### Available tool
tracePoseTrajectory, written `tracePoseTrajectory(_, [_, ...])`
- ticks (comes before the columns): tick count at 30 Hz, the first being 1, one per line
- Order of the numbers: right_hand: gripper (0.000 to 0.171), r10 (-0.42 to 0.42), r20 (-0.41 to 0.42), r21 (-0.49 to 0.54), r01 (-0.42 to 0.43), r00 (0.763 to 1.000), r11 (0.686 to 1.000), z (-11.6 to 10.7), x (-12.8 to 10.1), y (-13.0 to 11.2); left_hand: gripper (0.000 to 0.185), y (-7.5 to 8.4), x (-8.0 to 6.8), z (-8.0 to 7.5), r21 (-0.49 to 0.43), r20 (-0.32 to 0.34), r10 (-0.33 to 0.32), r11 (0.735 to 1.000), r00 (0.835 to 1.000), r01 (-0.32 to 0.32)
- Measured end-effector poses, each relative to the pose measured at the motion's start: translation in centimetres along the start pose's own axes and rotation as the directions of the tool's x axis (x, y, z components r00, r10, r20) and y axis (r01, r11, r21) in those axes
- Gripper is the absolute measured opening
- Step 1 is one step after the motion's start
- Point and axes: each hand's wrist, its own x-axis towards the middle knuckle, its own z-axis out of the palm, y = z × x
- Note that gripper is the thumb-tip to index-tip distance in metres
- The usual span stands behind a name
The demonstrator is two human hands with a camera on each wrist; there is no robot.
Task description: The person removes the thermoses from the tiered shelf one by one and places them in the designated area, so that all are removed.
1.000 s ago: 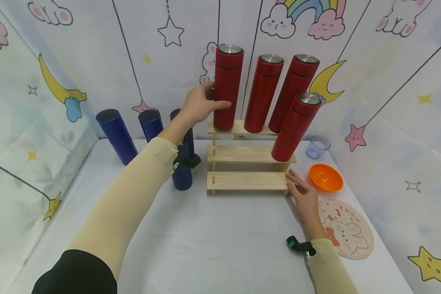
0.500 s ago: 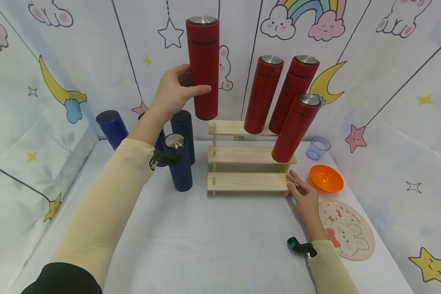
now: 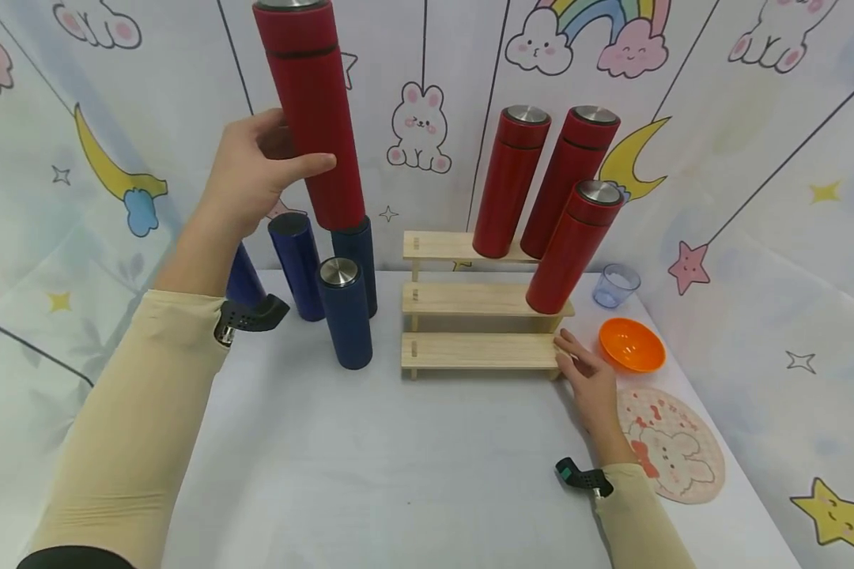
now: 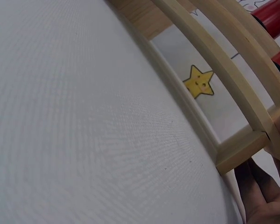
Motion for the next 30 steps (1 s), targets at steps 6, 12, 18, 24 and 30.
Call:
tracePoseTrajectory(6, [0.040,-0.003,-0.018,-0.010,0.003,1.000,1.000,0.0,-0.1,-0.1,0.063,-0.4,-1.8,-1.6,0.057,-0.019,0.012,0.998,1.000,-0.011])
tracePoseTrajectory(12, [0.041,0.000,-0.011,-0.016,0.000,1.000,1.000,0.1,-0.1,-0.1,0.062,-1.7,-3.9,-3.2,0.036,-0.059,-0.020,0.999,0.998,0.023])
tracePoseTrajectory(18, [0.041,0.000,-0.008,-0.027,0.000,1.000,1.000,0.1,-0.1,0.0,0.064,-3.2,-5.3,-4.3,0.036,-0.098,-0.050,0.998,0.994,0.054])
tracePoseTrajectory(24, [0.040,-0.020,-0.008,-0.029,0.019,1.000,0.999,0.2,-0.1,-0.2,0.067,-5.2,-6.6,-5.1,0.057,-0.087,-0.088,0.994,0.992,0.093])
tracePoseTrajectory(30, [0.039,-0.013,-0.007,-0.026,0.013,1.000,1.000,-0.1,-0.2,0.1,0.066,-8.3,-8.2,-5.2,0.100,-0.048,-0.102,0.989,0.994,0.106])
